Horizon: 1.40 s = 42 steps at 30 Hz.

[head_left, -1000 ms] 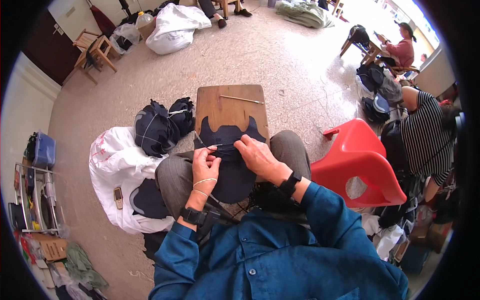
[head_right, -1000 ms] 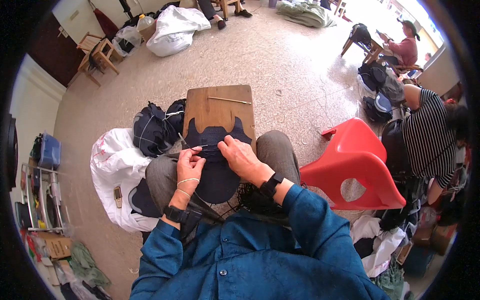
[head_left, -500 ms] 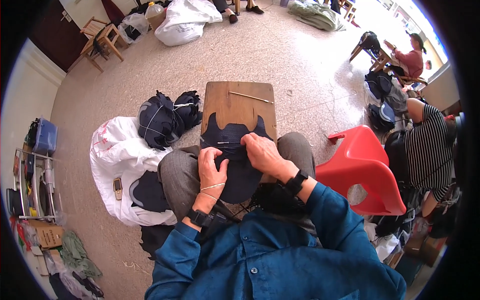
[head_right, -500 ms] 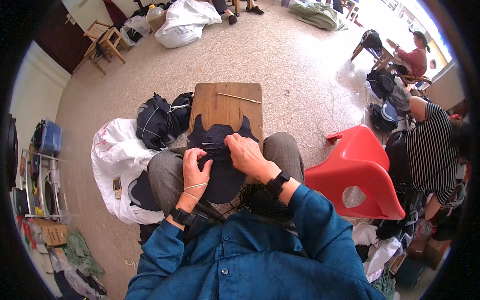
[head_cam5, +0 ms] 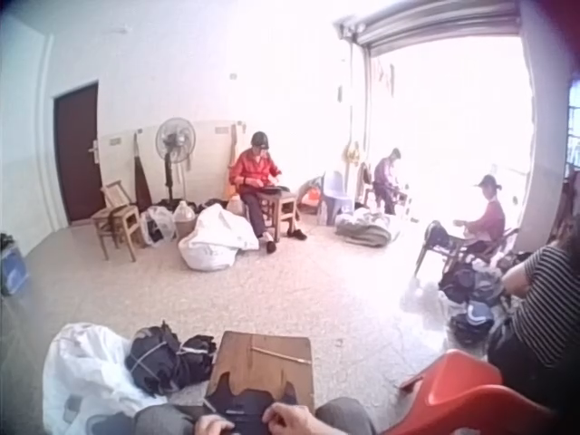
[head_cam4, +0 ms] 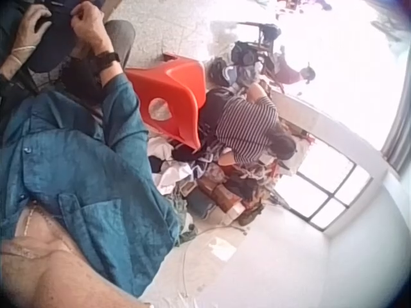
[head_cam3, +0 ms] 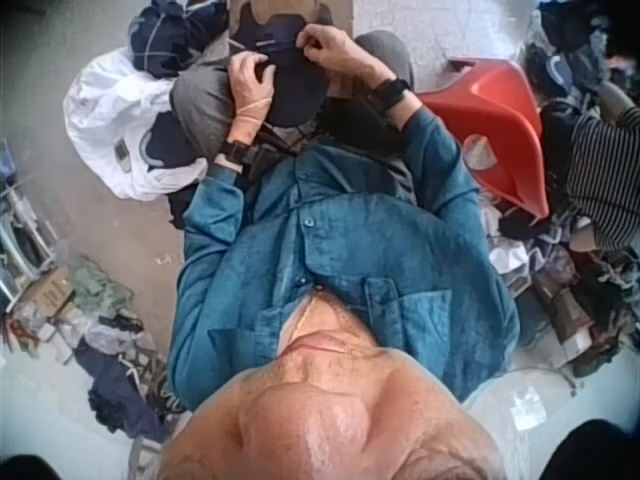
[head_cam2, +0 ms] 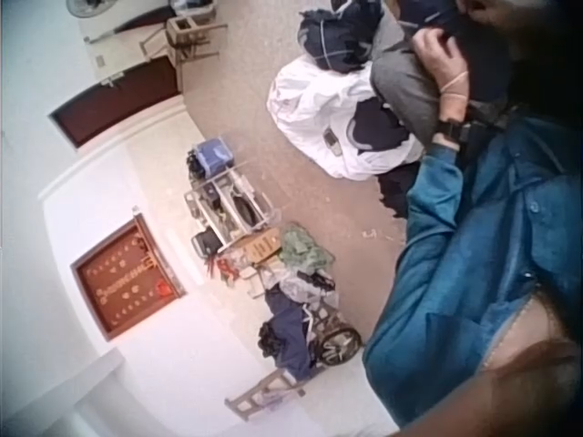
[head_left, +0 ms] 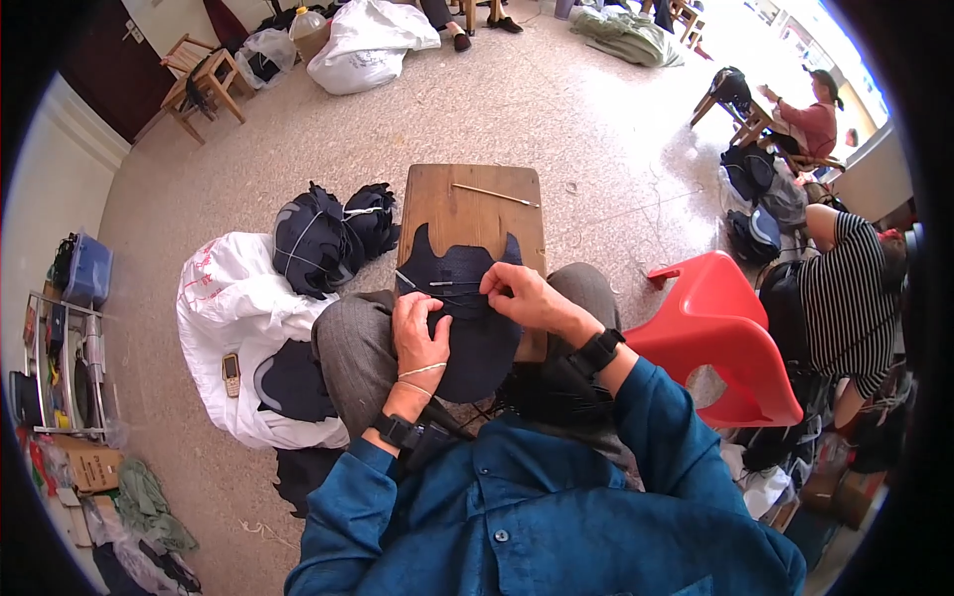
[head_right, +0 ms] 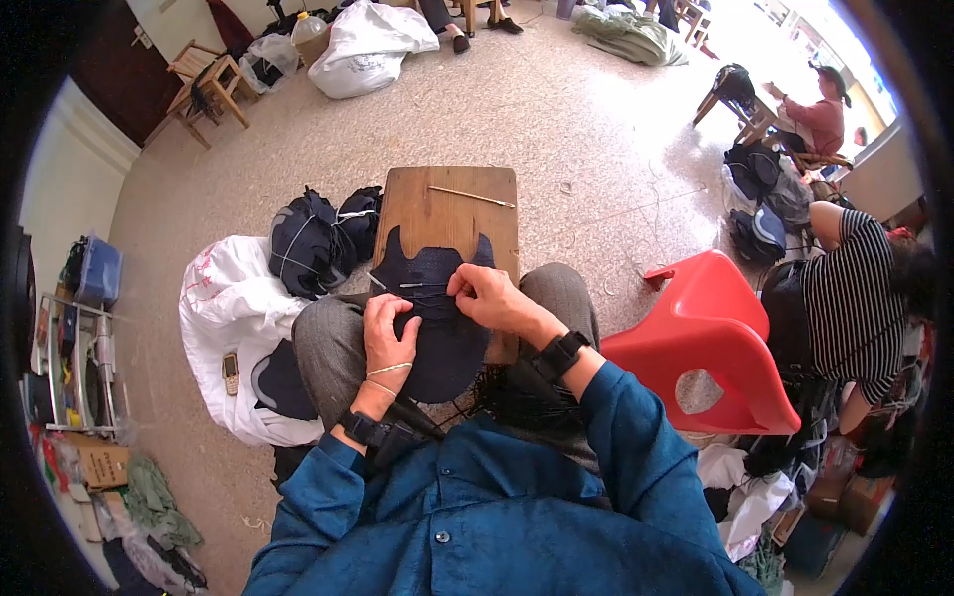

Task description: Manual stitching of leather or fabric shoe upper components using needles and thread.

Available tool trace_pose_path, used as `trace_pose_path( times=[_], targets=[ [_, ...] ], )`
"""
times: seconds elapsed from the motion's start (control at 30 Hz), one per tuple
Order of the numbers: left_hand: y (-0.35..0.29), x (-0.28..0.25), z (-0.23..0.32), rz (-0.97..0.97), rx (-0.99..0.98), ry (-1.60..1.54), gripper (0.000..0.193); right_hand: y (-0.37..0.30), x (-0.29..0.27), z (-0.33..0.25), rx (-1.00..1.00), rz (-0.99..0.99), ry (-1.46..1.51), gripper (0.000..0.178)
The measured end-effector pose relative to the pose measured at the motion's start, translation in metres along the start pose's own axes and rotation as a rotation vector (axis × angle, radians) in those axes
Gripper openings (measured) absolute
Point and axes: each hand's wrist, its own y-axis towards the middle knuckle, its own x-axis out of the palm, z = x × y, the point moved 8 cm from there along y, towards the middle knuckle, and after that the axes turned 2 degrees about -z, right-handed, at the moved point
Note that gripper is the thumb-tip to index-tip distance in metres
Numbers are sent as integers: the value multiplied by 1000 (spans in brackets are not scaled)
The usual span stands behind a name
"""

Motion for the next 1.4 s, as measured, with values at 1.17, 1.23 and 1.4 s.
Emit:
trace_pose_path(
  times=[1.17, 1.23, 1.4],
  targets=[
    [-7, -2, -4, 3, 8, -39, 20, -22, 36, -60, -328, 256, -557, 9],
    [-7, -1, -5, 0, -9, -45, 21, -14, 49, -58, -329, 240, -598, 8],
    [-9, 2, -2, 11, 14, -23, 24, -5, 59, -53, -318, 237, -687, 7]
  ],
)
